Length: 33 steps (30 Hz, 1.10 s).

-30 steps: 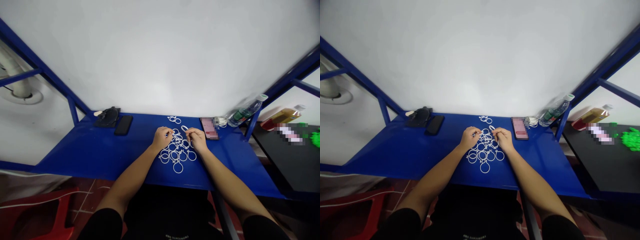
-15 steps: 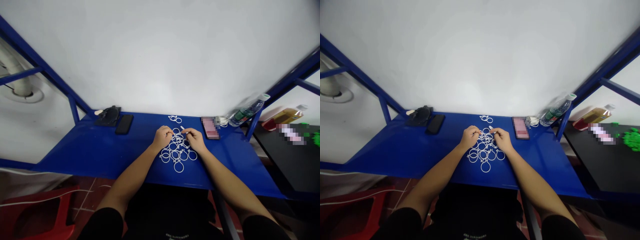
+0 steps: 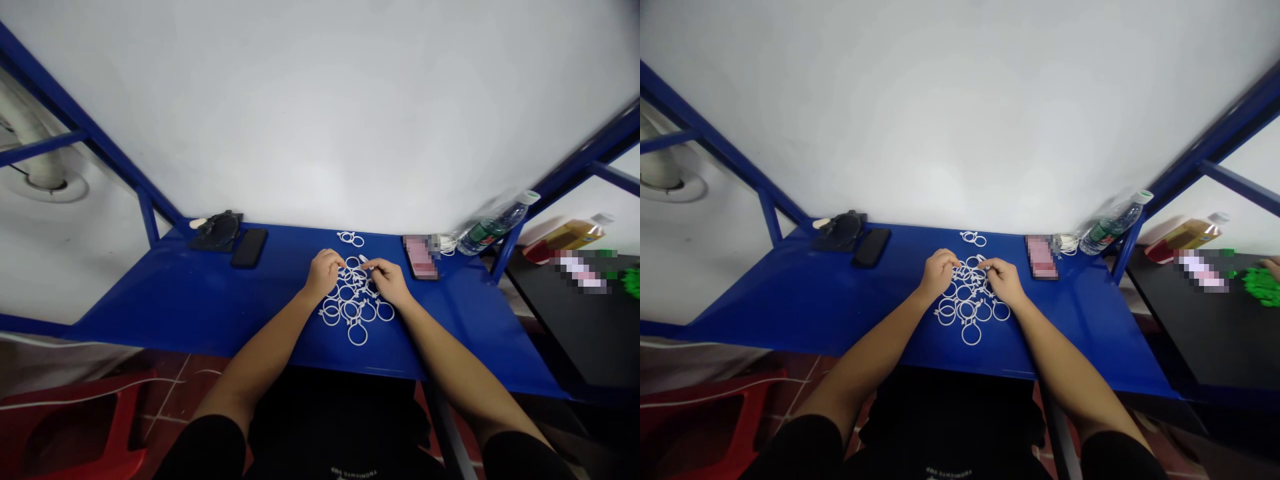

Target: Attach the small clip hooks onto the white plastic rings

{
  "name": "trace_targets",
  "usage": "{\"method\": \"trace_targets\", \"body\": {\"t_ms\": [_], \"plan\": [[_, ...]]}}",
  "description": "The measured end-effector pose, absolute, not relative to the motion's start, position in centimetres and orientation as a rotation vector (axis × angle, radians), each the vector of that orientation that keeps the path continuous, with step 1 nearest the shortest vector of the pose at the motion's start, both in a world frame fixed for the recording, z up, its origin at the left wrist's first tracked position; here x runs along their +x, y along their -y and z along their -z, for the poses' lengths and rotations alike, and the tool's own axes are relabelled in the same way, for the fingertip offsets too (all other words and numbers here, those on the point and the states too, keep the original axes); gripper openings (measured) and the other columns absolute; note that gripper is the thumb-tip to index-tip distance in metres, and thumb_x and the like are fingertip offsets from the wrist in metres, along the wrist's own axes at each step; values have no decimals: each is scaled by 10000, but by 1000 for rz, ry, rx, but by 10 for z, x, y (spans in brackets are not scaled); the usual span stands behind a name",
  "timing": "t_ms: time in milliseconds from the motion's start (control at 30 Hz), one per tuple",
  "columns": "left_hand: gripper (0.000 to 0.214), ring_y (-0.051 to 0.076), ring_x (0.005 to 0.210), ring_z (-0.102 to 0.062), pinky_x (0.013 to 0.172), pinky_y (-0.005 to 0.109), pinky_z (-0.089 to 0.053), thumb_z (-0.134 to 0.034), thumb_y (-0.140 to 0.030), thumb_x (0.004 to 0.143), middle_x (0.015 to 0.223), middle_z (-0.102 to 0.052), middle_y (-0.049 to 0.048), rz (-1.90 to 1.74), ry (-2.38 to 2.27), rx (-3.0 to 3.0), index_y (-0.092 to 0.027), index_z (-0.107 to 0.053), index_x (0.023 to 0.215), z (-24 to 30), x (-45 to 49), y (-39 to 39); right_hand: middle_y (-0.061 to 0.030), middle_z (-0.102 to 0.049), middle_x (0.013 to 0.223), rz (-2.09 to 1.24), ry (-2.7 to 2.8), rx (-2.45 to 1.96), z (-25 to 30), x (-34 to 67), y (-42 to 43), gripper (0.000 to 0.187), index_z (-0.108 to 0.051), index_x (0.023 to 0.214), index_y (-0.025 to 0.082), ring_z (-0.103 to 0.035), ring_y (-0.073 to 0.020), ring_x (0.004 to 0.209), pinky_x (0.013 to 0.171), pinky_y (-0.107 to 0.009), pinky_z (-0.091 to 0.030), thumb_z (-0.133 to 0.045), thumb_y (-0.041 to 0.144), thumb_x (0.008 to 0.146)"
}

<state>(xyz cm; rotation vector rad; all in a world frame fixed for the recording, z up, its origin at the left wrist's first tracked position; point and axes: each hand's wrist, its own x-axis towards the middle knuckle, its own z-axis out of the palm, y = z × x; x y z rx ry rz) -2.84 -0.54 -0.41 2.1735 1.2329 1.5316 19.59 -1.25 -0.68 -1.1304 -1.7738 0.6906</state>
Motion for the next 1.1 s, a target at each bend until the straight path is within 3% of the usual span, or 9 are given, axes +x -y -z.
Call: {"method": "trace_targets", "body": {"t_ms": [67,267,367,467,600,667,800,933,1100], "plan": [[368,180,841,-669,825,339,-557,-423,20,850,843,-721,32,-1559,-1147,2213,-206,-705,782,5,-28,6,-24,-773,831,-689,1790,-1120,8,196,12,322,-790,982,208,-626,-145,611,612,-274,-475,-494,164,862],[434,182,919,-710,883,357,-582,-444,64,833,966,-784,36,-1570,-1094,2258,-198,-763,968,8,-29,3,-49,-802,1037,-695,1785,-1099,12,198,9,410,-663,1309,223,-680,-150,684,636,-276,-521,-508,183,931],[464,183,944,-723,908,369,-599,-455,65,841,1013,-797,35,-1550,-1136,2252,-205,-765,1054,10,-30,3,-47,-799,1004,-666,1822,-1075,10,199,8,341,-696,1266,232,-728,-182,818,758,-318,-565,-505,238,984],[466,180,1064,-731,970,377,-607,-454,44,884,1190,-778,54,-1569,-1109,2227,-209,-744,1146,11,-28,3,-47,-796,1009,-613,1901,-1062,6,200,8,298,-744,1211,253,-734,-202,887,842,-353,-567,-526,312,1017],[345,147,947,-763,825,303,-649,-493,-78,998,1376,-703,92,-1587,-1100,2111,-202,-705,1240,13,-25,3,-42,-780,948,-571,1915,-1113,5,200,9,284,-758,1199,255,-706,-199,823,792,-340,-550,-569,363,1017],[309,152,935,-769,803,292,-651,-520,-139,1022,1355,-716,94,-1580,-1149,2067,-206,-700,1263,15,-24,2,-30,-758,891,-582,1913,-1119,7,199,9,288,-747,1214,248,-675,-184,754,741,-324,-535,-586,364,1006],[288,197,1068,-760,943,347,-633,-553,-171,1022,1244,-768,81,-1529,-1261,2055,-208,-723,1251,18,-28,-2,-36,-739,967,-576,1921,-1107,11,199,5,297,-733,1200,237,-590,-149,650,678,-314,-517,-669,329,925],[294,165,869,-782,872,323,-641,-527,-141,1025,1124,-804,59,-1382,-1304,2039,-201,-748,1210,21,-32,-5,-44,-741,1025,-512,1891,-1147,11,198,-4,316,-744,1129,230,-626,-166,727,719,-321,-535,-610,179,847],[232,222,1061,-757,984,382,-597,-601,-210,1014,1141,-801,55,-1261,-1381,2110,-220,-769,1173,20,-30,-5,-72,-745,1077,-458,2051,-1267,2,194,-38,346,-741,1168,202,-679,-202,872,850,-346,-560,-578,149,867]]}}
